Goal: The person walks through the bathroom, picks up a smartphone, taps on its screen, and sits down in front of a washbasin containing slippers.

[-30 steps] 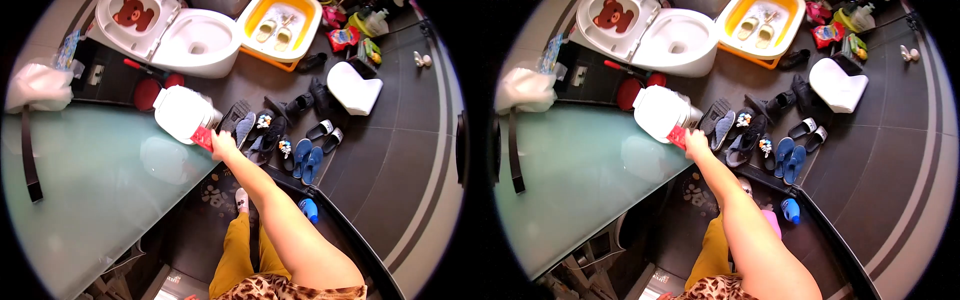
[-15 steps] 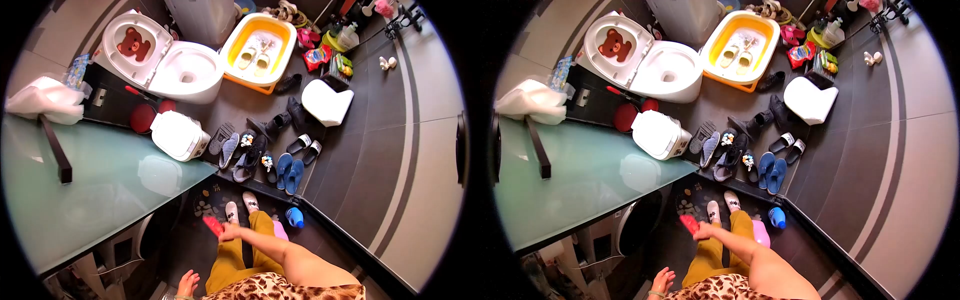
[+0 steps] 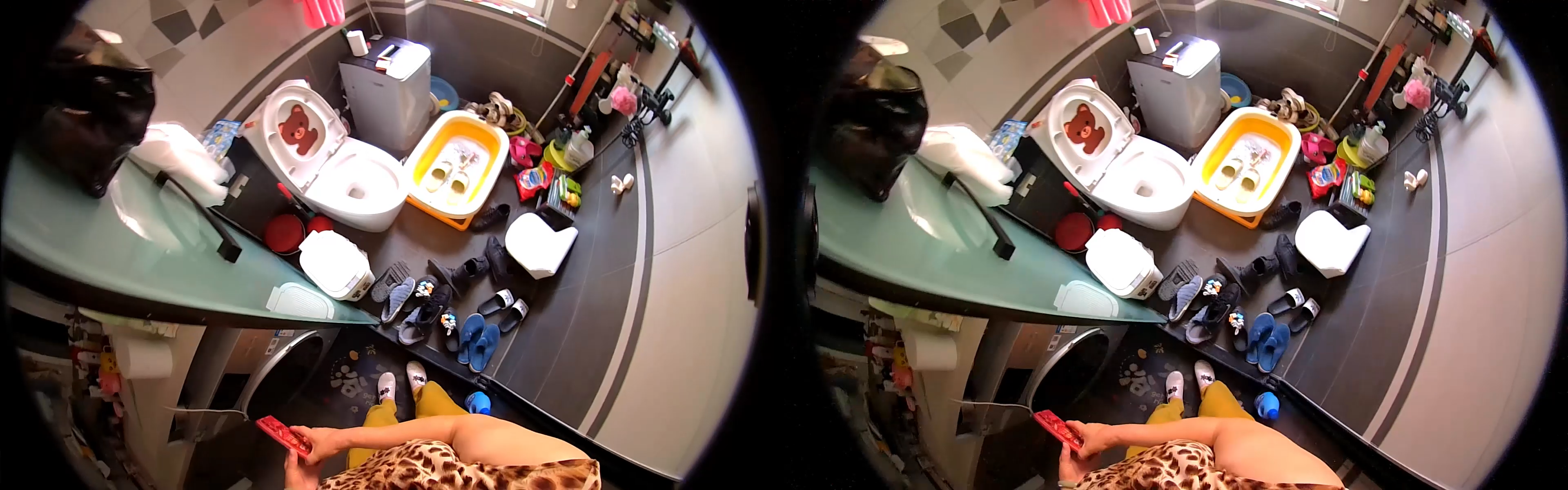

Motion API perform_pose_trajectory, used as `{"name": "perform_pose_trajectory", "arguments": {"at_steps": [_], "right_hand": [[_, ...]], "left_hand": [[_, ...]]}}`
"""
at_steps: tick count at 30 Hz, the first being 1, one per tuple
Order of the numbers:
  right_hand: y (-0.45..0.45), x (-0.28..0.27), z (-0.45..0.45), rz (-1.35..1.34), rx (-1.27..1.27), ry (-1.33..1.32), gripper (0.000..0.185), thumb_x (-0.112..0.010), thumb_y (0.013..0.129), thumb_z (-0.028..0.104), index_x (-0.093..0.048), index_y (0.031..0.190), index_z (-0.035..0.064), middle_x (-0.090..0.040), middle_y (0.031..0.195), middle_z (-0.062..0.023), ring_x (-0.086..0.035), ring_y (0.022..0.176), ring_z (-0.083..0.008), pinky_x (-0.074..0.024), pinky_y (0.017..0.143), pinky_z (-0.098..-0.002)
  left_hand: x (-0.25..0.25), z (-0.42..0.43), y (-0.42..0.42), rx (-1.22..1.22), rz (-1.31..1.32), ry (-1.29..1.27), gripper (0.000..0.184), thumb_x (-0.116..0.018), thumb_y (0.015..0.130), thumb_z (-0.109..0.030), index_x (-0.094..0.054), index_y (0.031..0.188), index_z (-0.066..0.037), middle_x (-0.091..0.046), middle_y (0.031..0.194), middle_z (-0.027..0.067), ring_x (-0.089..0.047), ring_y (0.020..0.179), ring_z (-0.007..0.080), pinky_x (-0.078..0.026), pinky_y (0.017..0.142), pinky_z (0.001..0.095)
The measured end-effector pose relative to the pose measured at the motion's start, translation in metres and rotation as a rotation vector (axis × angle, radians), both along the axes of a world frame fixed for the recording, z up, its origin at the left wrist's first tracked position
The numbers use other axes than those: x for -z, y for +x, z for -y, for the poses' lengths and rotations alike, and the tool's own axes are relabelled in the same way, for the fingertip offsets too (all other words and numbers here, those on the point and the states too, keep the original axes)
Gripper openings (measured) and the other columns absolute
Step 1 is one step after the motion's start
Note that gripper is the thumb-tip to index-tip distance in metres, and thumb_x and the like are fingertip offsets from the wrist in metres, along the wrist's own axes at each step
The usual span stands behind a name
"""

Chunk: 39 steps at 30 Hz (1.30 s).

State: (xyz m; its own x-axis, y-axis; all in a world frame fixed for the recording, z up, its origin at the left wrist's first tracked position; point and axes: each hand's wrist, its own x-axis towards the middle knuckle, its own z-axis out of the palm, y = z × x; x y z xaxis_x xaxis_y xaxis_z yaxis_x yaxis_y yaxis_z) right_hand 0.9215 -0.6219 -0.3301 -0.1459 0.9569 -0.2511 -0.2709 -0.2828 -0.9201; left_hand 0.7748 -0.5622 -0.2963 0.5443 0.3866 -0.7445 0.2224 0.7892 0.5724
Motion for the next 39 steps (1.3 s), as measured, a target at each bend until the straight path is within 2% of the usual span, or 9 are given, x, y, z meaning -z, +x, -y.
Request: {"name": "perform_pose_trajectory", "arguments": {"at_steps": [9,11,14,27,30,32,35,36,39], "right_hand": [[0.007,-0.027,-0.008,0.178,-0.077,0.003,0.092,-0.064,0.057,0.030,-0.016,0.130,0.0021,-0.054,0.098,-0.0202,-0.055,0.090,-0.0303,-0.0435,0.077,-0.0324],[0.012,-0.035,-0.009,0.140,-0.190,-0.073,0.095,-0.064,0.054,0.028,-0.015,0.131,0.0015,-0.050,0.108,-0.0197,-0.049,0.101,-0.0293,-0.0394,0.084,-0.0305],[0.011,-0.035,-0.009,0.150,-0.188,-0.066,0.095,-0.063,0.054,0.026,-0.015,0.131,0.0015,-0.050,0.108,-0.0197,-0.049,0.101,-0.0288,-0.0395,0.084,-0.0303],[-0.011,-0.011,-0.020,0.174,-0.078,-0.037,0.097,-0.070,0.050,0.032,-0.021,0.129,0.0058,-0.053,0.102,-0.0165,-0.053,0.093,-0.0285,-0.0426,0.079,-0.0321],[-0.010,-0.004,-0.024,0.142,-0.022,0.087,0.063,-0.071,0.052,0.026,-0.039,0.102,0.0068,-0.056,0.086,-0.0125,-0.055,0.078,-0.0234,-0.0451,0.068,-0.0327],[-0.013,0.011,-0.027,0.120,0.140,0.256,0.067,-0.073,0.053,0.025,-0.037,0.106,0.0058,-0.056,0.086,-0.0111,-0.056,0.077,-0.0200,-0.0457,0.068,-0.0314],[-0.005,0.015,-0.029,-0.128,0.005,-0.004,0.092,-0.072,0.059,0.011,-0.014,0.130,0.0020,-0.054,0.096,-0.0141,-0.055,0.086,-0.0192,-0.0460,0.073,-0.0301],[0.002,0.009,-0.028,-0.278,-0.046,-0.060,0.095,-0.073,0.061,0.015,-0.011,0.132,0.0031,-0.052,0.104,-0.0168,-0.054,0.091,-0.0220,-0.0445,0.077,-0.0310],[0.002,0.029,-0.028,-0.095,-0.110,-0.036,0.091,-0.072,0.065,0.025,-0.014,0.132,0.0036,-0.050,0.108,-0.0185,-0.050,0.100,-0.0242,-0.0398,0.085,-0.0332]], "left_hand": [[-0.005,-0.001,-0.009,-0.134,0.093,-0.004,0.059,-0.045,0.076,-0.053,-0.035,0.124,-0.020,-0.042,0.120,0.0020,-0.040,0.110,0.0218,-0.028,0.089,0.0450],[-0.001,-0.004,-0.014,-0.145,0.113,-0.006,0.058,-0.044,0.076,-0.054,-0.036,0.122,-0.020,-0.043,0.119,0.0019,-0.041,0.108,0.0219,-0.029,0.088,0.0460],[0.003,-0.011,-0.021,-0.151,0.145,-0.051,0.056,-0.043,0.076,-0.056,-0.039,0.119,-0.020,-0.045,0.115,0.0021,-0.043,0.106,0.0223,-0.031,0.085,0.0482],[-0.001,-0.018,-0.010,-0.189,0.298,-0.146,0.040,-0.043,0.084,-0.038,-0.044,0.114,-0.011,-0.049,0.109,0.0028,-0.045,0.103,0.0186,-0.035,0.088,0.0332],[0.012,-0.019,-0.013,-0.263,0.201,-0.034,0.041,-0.051,0.081,-0.030,-0.044,0.115,-0.008,-0.049,0.111,0.0037,-0.046,0.103,0.0183,-0.036,0.090,0.0328],[0.013,-0.020,-0.006,-0.266,0.155,0.071,0.043,-0.058,0.079,-0.022,-0.044,0.117,-0.006,-0.049,0.113,0.0045,-0.046,0.104,0.0176,-0.036,0.090,0.0321],[0.012,-0.024,0.004,-0.299,0.070,0.177,0.042,-0.061,0.074,-0.015,-0.045,0.112,-0.006,-0.053,0.100,0.0053,-0.051,0.095,0.0167,-0.041,0.082,0.0303],[0.014,-0.026,0.006,-0.286,0.002,0.247,0.042,-0.062,0.072,-0.012,-0.045,0.110,-0.005,-0.054,0.096,0.0056,-0.052,0.091,0.0164,-0.042,0.080,0.0297],[0.026,-0.031,0.009,-0.171,-0.328,0.609,0.048,-0.068,0.066,-0.012,-0.045,0.107,-0.003,-0.054,0.094,0.0064,-0.053,0.086,0.0154,-0.044,0.075,0.0276]]}}
